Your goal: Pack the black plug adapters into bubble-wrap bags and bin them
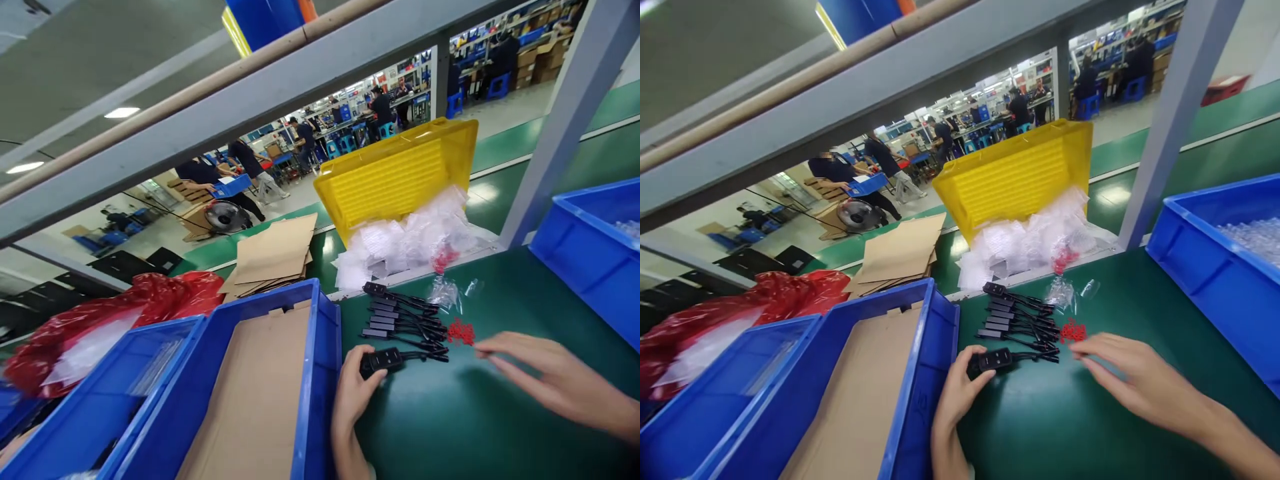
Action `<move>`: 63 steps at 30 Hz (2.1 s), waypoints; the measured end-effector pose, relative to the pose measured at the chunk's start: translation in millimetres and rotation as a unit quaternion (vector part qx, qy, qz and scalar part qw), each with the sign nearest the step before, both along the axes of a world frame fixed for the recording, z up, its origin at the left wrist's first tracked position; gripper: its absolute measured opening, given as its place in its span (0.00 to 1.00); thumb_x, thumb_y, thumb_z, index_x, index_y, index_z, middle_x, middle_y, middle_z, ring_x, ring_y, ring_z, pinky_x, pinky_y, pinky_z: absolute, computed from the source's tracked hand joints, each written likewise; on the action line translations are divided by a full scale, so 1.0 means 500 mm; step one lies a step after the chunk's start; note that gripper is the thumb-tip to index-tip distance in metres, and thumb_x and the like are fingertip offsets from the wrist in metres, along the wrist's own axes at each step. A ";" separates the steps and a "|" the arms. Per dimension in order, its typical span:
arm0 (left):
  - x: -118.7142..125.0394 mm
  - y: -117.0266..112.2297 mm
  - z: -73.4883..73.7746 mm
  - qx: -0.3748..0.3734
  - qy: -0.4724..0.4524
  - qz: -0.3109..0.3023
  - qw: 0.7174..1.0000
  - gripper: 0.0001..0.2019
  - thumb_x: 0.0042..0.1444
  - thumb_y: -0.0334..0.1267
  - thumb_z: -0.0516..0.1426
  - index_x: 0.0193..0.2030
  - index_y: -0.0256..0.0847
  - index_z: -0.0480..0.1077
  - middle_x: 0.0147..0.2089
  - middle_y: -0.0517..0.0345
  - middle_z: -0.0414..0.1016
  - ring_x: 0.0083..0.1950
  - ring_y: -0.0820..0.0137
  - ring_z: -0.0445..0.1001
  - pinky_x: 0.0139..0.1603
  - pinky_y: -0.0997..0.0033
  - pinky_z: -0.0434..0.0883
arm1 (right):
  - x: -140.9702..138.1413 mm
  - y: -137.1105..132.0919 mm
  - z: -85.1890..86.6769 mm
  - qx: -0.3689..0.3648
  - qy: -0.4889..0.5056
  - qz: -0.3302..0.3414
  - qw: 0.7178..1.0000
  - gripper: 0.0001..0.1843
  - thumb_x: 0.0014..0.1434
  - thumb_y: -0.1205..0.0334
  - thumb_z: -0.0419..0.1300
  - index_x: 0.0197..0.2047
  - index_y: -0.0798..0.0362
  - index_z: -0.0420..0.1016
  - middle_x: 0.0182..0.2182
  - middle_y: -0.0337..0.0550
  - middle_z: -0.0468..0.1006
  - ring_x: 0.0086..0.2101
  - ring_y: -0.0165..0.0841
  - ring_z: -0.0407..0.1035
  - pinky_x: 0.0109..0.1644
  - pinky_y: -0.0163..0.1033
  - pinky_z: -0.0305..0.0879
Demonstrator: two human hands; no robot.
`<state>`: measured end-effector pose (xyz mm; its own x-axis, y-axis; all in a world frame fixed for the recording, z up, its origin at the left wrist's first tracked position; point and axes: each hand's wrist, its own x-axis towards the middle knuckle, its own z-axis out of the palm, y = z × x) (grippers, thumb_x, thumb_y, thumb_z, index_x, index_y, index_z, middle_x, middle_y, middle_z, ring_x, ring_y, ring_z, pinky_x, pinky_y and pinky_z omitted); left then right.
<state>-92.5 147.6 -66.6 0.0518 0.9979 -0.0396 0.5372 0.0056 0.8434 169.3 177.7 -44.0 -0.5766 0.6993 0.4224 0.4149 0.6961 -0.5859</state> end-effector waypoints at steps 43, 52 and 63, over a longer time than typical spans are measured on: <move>0.184 -0.002 -0.090 -0.056 -0.478 -0.037 0.876 0.22 0.52 0.55 0.61 0.46 0.39 0.74 0.39 0.51 0.76 0.43 0.63 0.73 0.48 0.67 0.67 | -0.038 -0.043 -0.094 0.030 0.180 -0.141 0.973 0.12 0.63 0.70 0.56 0.46 0.49 0.77 0.41 0.42 0.80 0.41 0.32 0.76 0.46 0.28 0.74; 0.190 -0.004 -0.074 -0.063 -0.489 -0.080 0.866 0.23 0.53 0.56 0.60 0.47 0.39 0.73 0.39 0.52 0.75 0.42 0.65 0.73 0.46 0.69 0.67 | -0.036 -0.048 -0.098 0.027 0.196 -0.171 0.965 0.11 0.63 0.69 0.56 0.45 0.50 0.78 0.39 0.43 0.81 0.39 0.32 0.77 0.45 0.29 0.74; 0.183 -0.007 -0.065 -0.096 -0.483 -0.072 0.867 0.24 0.52 0.56 0.61 0.46 0.38 0.73 0.37 0.53 0.73 0.37 0.69 0.68 0.38 0.73 0.64 | -0.036 -0.049 -0.097 0.033 0.183 -0.165 0.968 0.11 0.62 0.71 0.56 0.45 0.51 0.77 0.40 0.44 0.81 0.40 0.33 0.77 0.48 0.31 0.74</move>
<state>-0.8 143.8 -98.9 0.2763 0.9583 -0.0730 -0.4135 0.1871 0.8911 151.4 153.0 -92.7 -0.1284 0.7850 0.6060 0.3940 0.6012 -0.6952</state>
